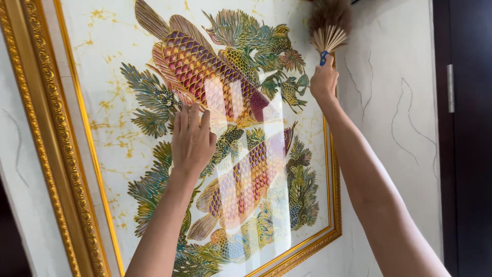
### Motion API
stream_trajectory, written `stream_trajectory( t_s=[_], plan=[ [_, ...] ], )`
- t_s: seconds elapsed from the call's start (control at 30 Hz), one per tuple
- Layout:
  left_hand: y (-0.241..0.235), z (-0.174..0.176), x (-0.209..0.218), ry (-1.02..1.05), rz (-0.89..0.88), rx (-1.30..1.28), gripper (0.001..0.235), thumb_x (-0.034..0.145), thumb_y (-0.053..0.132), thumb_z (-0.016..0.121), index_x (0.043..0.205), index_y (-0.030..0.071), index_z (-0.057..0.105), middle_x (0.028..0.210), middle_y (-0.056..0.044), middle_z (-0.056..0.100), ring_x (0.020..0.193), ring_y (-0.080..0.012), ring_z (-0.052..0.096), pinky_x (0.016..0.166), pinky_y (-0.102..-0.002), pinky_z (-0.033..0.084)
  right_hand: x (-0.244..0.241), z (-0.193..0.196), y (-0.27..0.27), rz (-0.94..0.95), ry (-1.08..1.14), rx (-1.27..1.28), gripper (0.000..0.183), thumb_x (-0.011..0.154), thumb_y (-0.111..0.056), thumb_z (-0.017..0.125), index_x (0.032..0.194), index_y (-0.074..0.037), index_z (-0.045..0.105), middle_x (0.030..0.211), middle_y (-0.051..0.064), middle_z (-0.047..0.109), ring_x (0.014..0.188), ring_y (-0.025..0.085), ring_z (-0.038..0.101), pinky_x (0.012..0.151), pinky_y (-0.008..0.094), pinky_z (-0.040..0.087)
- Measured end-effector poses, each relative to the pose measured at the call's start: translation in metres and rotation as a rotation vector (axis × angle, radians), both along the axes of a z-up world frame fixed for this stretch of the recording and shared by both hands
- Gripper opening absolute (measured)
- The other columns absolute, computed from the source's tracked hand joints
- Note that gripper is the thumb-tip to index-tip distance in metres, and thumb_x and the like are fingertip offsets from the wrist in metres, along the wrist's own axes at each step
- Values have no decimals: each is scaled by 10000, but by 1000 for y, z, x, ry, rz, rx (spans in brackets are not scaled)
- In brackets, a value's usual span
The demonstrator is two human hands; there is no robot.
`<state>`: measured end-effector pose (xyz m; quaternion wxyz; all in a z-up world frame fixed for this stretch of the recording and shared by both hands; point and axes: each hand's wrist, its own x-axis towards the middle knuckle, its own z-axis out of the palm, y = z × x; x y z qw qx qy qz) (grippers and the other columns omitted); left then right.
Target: The recorder uses a feather duster and cleaning supplies to dust chairs, picture frames, and a cabinet.
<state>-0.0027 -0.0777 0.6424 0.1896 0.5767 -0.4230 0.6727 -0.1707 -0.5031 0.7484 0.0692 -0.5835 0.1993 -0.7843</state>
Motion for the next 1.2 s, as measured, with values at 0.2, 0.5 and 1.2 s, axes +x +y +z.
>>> stream_trajectory(
  t_s=[0.2, 0.5, 1.2],
  plan=[
    [-13, -7, -7, 38, 52, 49, 550, 853, 258, 677, 1340, 15, 593, 1445, -210, 483, 1403, -394, 423, 1195, -511, 314, -24, 4, 16, 82, 36, 95, 406, 1029, -94, 551, 1409, -4, 438, 996, 298, 680, 915, 442, 696, 806, 534, 513],
    [-48, -17, -13, 116, 85, 125, 580, 884, 287, 650, 1399, 35, 559, 1512, -212, 447, 1425, -400, 396, 1209, -515, 272, -11, -35, 4, 163, 58, 194, 408, 1040, -112, 504, 1420, -32, 376, 1028, 309, 675, 960, 454, 686, 847, 537, 499],
    [-62, -66, -48, 143, -128, 320, 532, 889, 253, 671, 1363, 28, 585, 1496, -224, 459, 1438, -395, 390, 1221, -508, 264, 27, -58, 77, 657, -253, 640, 316, 1087, -268, 429, 1330, -89, 337, 1094, 170, 639, 736, 228, 655, 540, 385, 567]
  ],
)
